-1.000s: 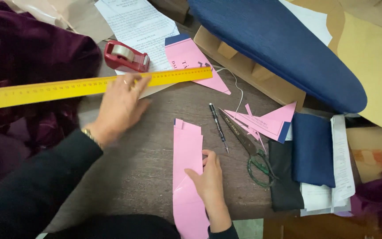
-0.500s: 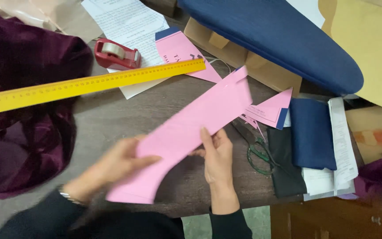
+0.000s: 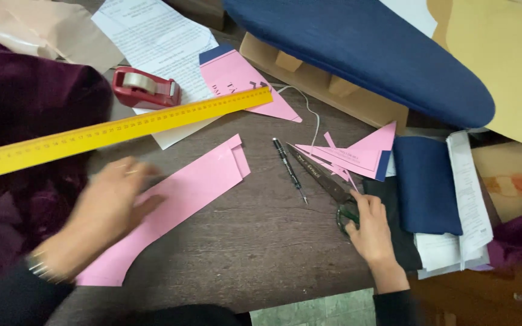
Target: The person cuts a pink paper sheet with scissors, measures and marks it with a ruler and pen, then folds and tapes the pieces together to form a paper craft.
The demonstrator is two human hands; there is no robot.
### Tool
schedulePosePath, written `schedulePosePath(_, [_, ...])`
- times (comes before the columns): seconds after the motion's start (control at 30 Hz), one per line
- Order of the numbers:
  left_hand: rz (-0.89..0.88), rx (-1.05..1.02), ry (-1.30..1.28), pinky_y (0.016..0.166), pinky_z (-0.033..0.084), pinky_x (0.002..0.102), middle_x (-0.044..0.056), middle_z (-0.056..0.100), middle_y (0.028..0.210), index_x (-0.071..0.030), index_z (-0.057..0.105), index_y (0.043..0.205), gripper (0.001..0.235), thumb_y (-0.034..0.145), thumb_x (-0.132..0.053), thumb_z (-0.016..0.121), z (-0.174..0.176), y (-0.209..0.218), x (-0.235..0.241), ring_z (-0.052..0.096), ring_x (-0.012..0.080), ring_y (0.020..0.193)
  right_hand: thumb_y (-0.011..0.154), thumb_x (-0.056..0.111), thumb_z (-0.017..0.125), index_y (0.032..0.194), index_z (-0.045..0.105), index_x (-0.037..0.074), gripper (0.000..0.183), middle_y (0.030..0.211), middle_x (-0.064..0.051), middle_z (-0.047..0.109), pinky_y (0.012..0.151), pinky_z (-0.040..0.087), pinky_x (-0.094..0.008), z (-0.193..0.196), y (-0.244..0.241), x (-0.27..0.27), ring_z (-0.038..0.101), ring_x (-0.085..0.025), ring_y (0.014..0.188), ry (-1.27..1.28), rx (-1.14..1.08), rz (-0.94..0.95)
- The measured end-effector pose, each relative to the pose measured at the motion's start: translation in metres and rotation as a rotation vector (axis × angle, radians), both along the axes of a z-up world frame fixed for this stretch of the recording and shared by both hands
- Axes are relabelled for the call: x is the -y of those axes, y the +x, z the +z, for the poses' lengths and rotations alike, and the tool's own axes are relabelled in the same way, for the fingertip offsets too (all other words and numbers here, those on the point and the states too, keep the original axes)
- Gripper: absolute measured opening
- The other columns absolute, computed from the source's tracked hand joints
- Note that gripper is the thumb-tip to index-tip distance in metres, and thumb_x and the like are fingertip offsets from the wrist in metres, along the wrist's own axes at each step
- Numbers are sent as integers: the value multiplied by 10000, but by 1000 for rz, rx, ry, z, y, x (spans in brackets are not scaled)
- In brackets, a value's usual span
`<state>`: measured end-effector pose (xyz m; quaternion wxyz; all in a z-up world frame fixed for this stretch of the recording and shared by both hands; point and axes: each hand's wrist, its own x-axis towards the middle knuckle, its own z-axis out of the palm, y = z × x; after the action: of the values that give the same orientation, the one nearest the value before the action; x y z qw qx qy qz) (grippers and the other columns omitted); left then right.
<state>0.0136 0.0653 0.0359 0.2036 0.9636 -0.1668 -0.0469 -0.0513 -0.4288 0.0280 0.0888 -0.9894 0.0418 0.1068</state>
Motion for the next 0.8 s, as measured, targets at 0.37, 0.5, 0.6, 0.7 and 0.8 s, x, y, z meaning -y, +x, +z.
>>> schedulePosePath(0.37, [125,-70,-173,788,440,419,133,540,1106,-102,575,1121,632,669,-432,869,-43,56,107,501,300,974,692,36,657,1288,542,166,621,967,-37,549,775,474,-318,12,-17,-22,595,-183,807,263,-15,-252])
schedulePosePath(0.5, [148,-123,-222,771,414,414,100,533,1066,-124,580,1064,570,656,-376,888,-46,61,113,490,287,961,821,166,707,1212,590,119,411,967,-93,677,433,369,-278,53,-12,-104,519,-188,538,659,-328,-695])
schedulePosePath(0.6, [143,-109,-323,750,411,395,78,561,1021,-140,595,982,422,674,-225,871,-47,64,112,506,268,922,839,292,656,1160,609,133,361,1167,-23,723,871,489,-276,38,-15,-122,694,-171,977,610,-475,-518])
schedulePosePath(0.7, [122,-110,-419,679,444,419,30,629,856,-144,623,751,225,710,-162,843,-47,68,108,552,250,809,919,398,552,1005,604,95,320,734,-6,429,598,282,-262,43,-16,-145,364,-112,605,779,-510,-512])
schedulePosePath(0.8, [103,-160,-609,599,454,337,4,648,728,-133,510,709,243,792,-24,711,-40,69,99,546,179,666,928,419,457,1059,611,131,352,849,11,566,717,411,-252,47,-15,-157,500,-102,735,679,-507,-451])
